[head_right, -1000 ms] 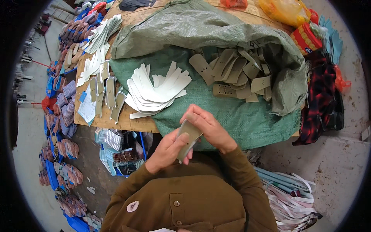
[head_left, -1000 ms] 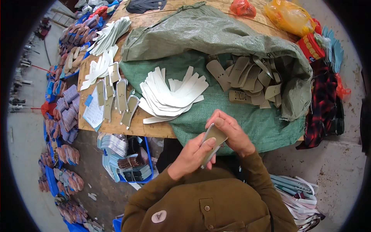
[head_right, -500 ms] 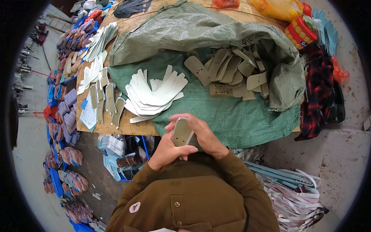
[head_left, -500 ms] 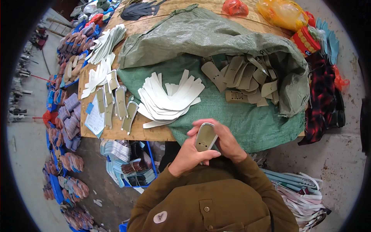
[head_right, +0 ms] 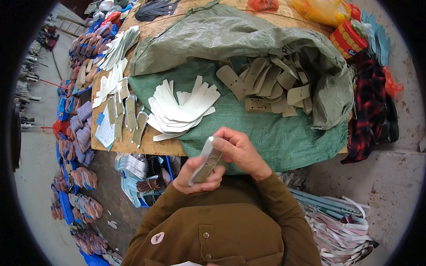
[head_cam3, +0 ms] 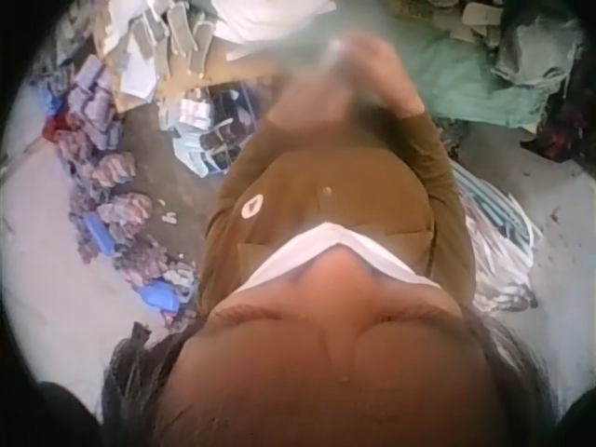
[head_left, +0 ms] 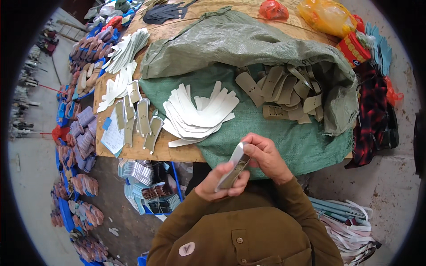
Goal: The person repeatedly picks up white and brown shoe insole pieces from a table, aligns them, and folds them together by hand. The person places the assembled pairs into a pile on the table. The person briefly wipes their hands with a white cloth before resuming assembly.
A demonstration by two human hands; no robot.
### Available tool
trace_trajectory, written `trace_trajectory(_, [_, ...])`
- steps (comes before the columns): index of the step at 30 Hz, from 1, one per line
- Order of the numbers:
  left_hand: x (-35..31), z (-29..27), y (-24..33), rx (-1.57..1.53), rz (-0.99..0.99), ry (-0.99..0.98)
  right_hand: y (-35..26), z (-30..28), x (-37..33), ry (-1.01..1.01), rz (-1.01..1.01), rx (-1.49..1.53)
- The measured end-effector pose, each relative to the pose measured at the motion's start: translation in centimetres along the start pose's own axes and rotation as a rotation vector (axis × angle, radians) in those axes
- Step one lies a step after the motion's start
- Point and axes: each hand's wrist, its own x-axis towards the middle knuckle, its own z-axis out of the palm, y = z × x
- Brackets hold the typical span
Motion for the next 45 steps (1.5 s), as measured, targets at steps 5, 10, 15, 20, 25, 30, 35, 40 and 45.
trace_trajectory(5, [-0.6, 1.0, 0.4, 0.481, 0.030, 0.298, 0.8, 0.9, 0.2, 0.196, 0.022, -0.139])
trace_trajectory(10, [-1.0, 1.2, 0.0, 0.446, 0.008, 0.298, -0.6, 2.4, -0.7, 0.088, 0.040, 0.015])
trace_trajectory(15, [-0.7, 2.2, 1.2, 0.485, 0.038, 0.271, -0.2, -0.3, 0.1, -0.012, -0.060, -0.282])
trace_trajectory(20, [-2.1, 0.9, 1.1, 0.597, 0.033, 0.306, 1.7, 2.3, 0.1, -0.103, -0.041, 0.119])
trace_trajectory(25, [-5.8, -0.9, 5.4, 0.985, 0.181, 0.517, 1.8, 4.1, 1.5, -0.068, -0.137, -0.069])
trace_trajectory(30, [-12.0, -0.9, 15.1, 0.738, 0.616, 0.688, 0.4, 3.4, 4.1, 0.085, -0.287, -0.477])
trace_trajectory(35, [-9.4, -1.9, 13.1, 0.434, 0.762, 0.517, 1.4, 8.0, 5.5, -0.026, -0.283, -0.571])
trace_trajectory(40, [-5.0, -1.6, 9.2, 0.524, 0.896, 0.504, 3.5, 9.5, 9.4, -0.146, -0.062, -0.380])
trace_trajectory(45, [-5.0, -2.1, 7.6, 0.330, 0.849, 0.491, 5.0, 10.9, 7.5, -0.067, -0.206, -0.530])
